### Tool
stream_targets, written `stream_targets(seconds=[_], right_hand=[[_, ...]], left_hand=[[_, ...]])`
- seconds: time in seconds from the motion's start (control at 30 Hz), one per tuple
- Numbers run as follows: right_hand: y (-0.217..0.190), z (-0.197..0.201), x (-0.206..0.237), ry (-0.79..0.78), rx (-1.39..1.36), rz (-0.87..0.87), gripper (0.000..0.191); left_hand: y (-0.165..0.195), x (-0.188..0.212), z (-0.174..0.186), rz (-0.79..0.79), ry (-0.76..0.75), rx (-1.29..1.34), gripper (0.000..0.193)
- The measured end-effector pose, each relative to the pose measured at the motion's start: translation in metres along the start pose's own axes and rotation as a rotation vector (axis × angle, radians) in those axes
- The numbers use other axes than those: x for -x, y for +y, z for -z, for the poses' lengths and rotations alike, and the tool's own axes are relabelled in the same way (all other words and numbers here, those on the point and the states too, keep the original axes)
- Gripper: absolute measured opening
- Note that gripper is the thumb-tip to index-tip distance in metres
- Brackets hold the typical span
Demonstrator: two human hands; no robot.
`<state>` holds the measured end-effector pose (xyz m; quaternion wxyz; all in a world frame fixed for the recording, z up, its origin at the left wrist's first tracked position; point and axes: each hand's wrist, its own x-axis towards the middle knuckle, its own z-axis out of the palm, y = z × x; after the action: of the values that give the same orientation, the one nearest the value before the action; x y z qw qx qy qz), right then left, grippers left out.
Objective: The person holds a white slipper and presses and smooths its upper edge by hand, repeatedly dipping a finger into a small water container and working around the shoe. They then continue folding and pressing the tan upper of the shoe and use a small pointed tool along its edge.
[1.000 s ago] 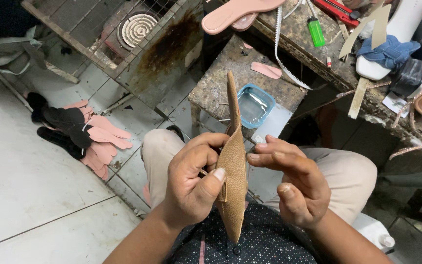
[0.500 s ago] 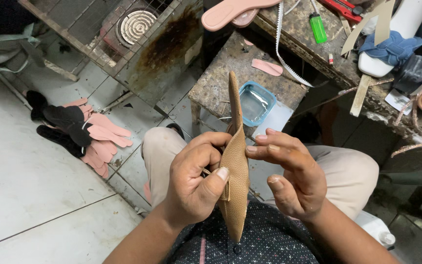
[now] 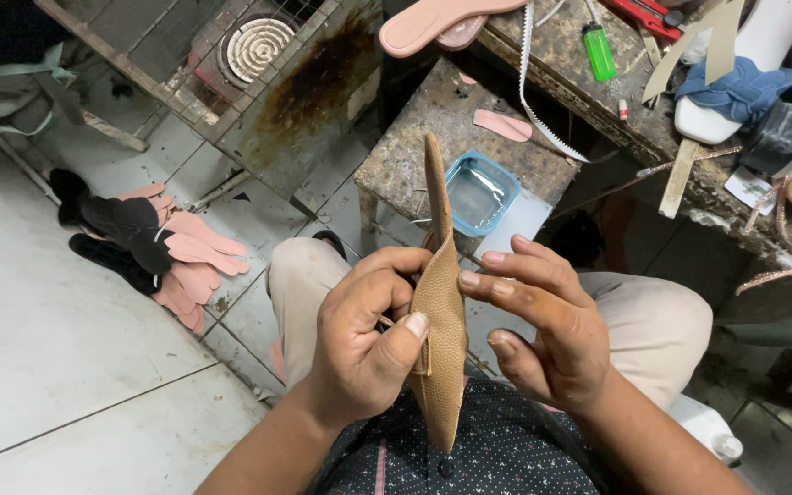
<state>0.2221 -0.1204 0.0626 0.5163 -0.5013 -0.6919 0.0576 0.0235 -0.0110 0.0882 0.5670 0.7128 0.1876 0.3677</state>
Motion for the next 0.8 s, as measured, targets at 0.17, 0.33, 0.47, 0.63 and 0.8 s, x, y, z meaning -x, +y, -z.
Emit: stream_targets(seconds=[0.17,0.33,0.47,0.63,0.8], right_hand=[[-0.003,0.001,0.005,-0.012,-0.115,-0.053,0.035],[-0.007,0.001,0.011,-0.009,-0.175,-0.073,0.036],[-0.01,0.004,0.017,-0.033,-0.184,-0.069,0.036],[-0.019,0.007,0.027,-0.075,-0.266,-0.126,0.038],[-0.024,-0.009,0.042,0.114,-0.785,-0.341,0.051]], left_hand=[[0.0,0.001,-0.001,-0.005,0.015,0.002,0.015],[0.0,0.001,0.0,-0.026,0.027,-0.012,0.016],[0.0,0.0,0.0,0.039,0.049,0.034,0.016],[-0.001,0.0,0.001,-0.021,0.079,0.023,0.018],[-0.005,0.0,-0.002,0.024,0.121,0.085,0.021]])
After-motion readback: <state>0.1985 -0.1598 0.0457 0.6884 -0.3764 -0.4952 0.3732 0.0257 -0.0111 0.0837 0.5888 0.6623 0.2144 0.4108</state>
